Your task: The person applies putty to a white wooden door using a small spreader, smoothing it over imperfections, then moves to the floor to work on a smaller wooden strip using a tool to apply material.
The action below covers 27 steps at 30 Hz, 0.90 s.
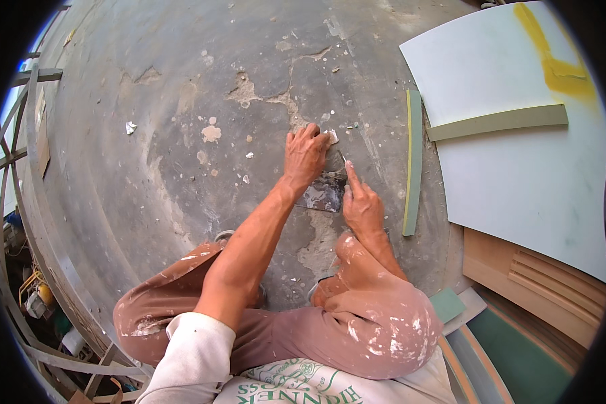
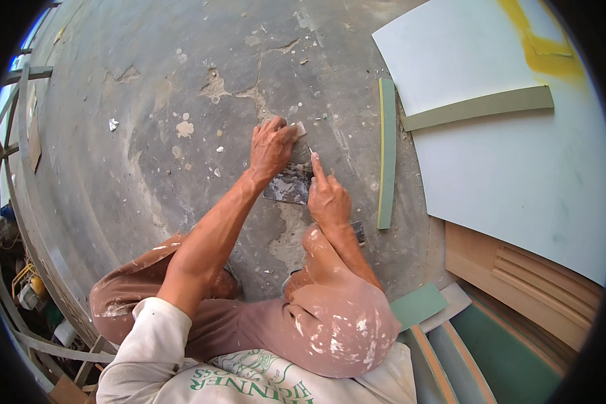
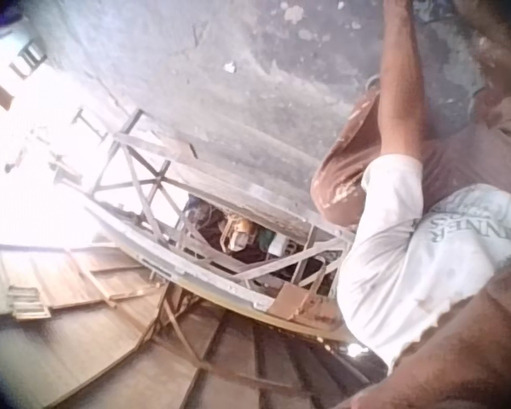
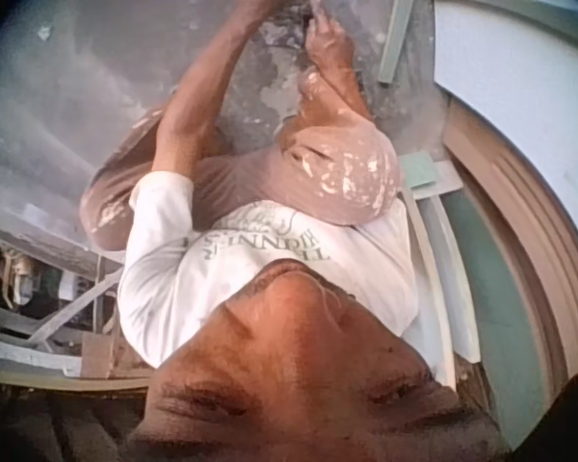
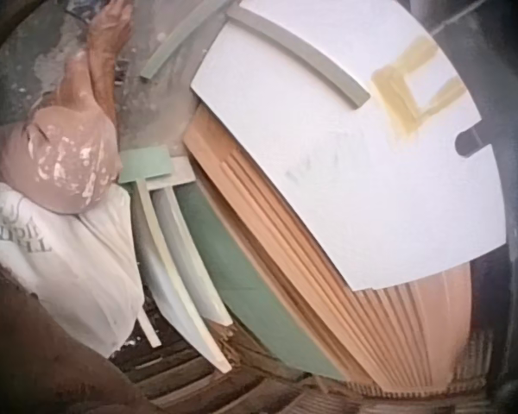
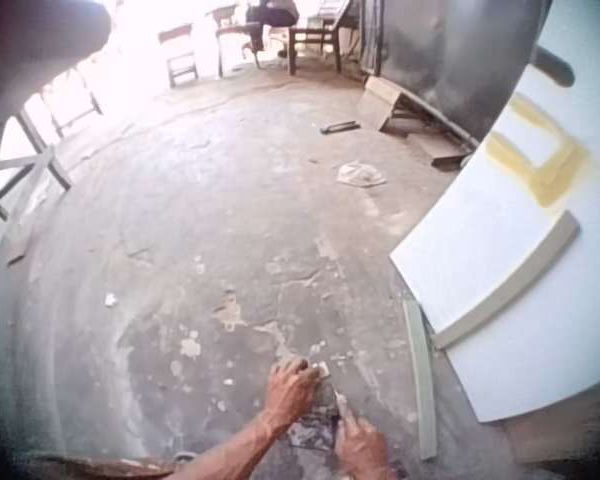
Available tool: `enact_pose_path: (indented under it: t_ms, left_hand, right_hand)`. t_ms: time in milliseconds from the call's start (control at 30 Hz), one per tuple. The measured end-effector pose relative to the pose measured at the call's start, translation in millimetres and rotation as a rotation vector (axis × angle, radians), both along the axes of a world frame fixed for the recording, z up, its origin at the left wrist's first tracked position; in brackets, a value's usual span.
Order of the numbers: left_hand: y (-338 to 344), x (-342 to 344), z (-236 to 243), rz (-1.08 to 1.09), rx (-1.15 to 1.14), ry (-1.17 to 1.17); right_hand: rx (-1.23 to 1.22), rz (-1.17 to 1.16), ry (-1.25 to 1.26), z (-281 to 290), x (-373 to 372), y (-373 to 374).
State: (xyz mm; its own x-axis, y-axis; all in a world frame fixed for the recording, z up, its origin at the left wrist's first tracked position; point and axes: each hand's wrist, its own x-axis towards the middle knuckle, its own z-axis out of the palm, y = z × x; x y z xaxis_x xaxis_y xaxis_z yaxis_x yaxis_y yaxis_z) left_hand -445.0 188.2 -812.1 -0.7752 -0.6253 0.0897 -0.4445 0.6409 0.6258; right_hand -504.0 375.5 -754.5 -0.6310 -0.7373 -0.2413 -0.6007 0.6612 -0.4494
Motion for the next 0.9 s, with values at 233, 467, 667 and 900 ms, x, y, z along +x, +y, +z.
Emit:
enact_pose_path:
  t_ms: [233, 467, 667, 900]
  left_hand:
    - [4, -2, -4, 0.033, -0.032, -0.014]
    - [5, 0, -3, 0.040, -0.031, -0.004]
    - [5, 0, -2, 0.021, -0.001, -0.007]
    - [5, -1, 1, 0.011, -0.033, -0.048]
  right_hand:
    - [-0.069, 0.060, 0.124, -6, -13, -25]
    - [-0.078, 0.070, 0.129, -16, -20, -33]
    - [-0.043, 0.068, 0.097, -18, -18, -32]
    - [0.018, 0.086, 0.132, -14, -11, -35]
